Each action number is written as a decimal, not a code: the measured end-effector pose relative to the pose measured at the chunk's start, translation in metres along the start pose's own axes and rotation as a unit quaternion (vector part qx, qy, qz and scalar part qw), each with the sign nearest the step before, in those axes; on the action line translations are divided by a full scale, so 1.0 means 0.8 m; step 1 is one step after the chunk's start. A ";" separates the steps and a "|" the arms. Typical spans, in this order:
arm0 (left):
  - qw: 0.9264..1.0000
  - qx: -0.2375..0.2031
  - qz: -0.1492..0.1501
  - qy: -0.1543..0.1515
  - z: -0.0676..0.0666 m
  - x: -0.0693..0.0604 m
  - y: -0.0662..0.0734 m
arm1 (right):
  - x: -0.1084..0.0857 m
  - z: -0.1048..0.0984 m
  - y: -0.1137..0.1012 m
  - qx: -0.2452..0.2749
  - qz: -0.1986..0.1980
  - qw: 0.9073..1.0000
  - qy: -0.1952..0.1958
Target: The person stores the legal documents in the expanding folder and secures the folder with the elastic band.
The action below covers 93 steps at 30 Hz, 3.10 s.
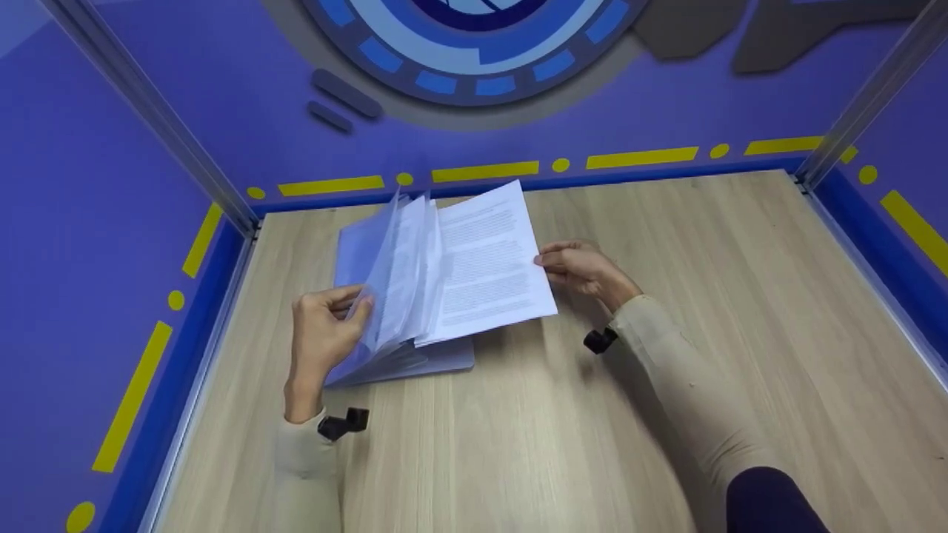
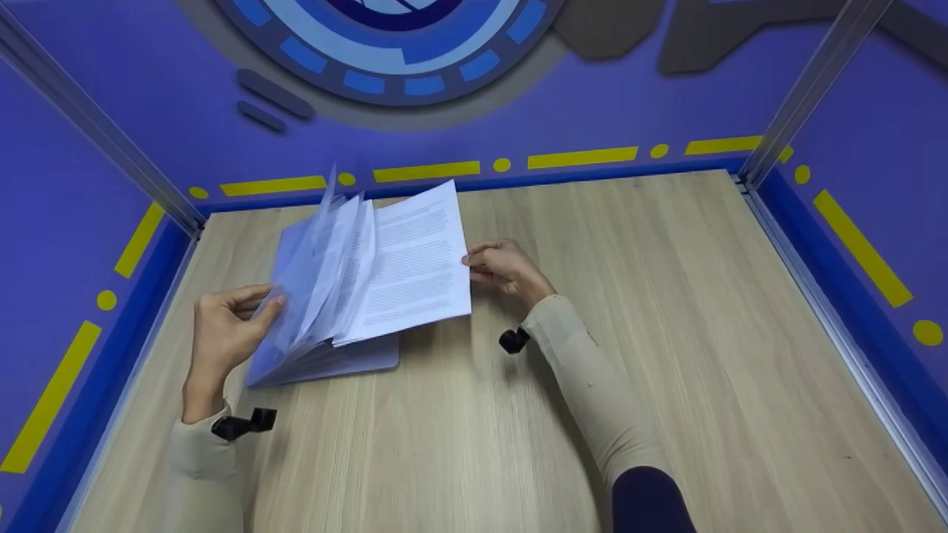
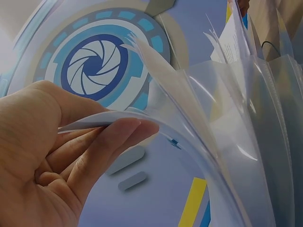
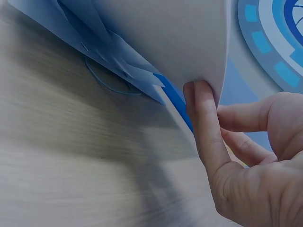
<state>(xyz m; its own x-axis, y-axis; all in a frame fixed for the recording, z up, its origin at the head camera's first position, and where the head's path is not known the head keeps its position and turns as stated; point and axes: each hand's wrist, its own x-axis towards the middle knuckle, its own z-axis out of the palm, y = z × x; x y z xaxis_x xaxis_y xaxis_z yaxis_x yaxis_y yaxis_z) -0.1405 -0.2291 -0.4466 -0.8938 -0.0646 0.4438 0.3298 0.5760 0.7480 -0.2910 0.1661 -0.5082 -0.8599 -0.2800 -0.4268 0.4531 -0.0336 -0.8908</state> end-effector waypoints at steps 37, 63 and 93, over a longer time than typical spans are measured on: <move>1.000 0.005 0.013 -0.003 0.004 -0.001 -0.004 | 0.013 0.077 0.005 -0.036 -0.016 0.999 -0.010; 1.000 -0.004 0.028 0.000 0.005 0.000 -0.003 | 0.025 0.127 0.015 -0.078 -0.051 0.995 -0.027; 1.000 -0.002 0.020 0.004 0.007 0.000 -0.001 | 0.036 0.174 0.023 -0.080 -0.050 0.995 -0.037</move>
<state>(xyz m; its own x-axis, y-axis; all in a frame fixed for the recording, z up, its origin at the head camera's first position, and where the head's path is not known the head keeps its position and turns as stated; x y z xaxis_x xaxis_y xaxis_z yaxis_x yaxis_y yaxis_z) -0.1422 -0.2247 -0.4501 -0.8776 -0.0480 0.4770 0.3661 0.5752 0.7315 -0.2748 0.0238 -0.5157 -0.8766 -0.3532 -0.3268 0.3169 0.0872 -0.9444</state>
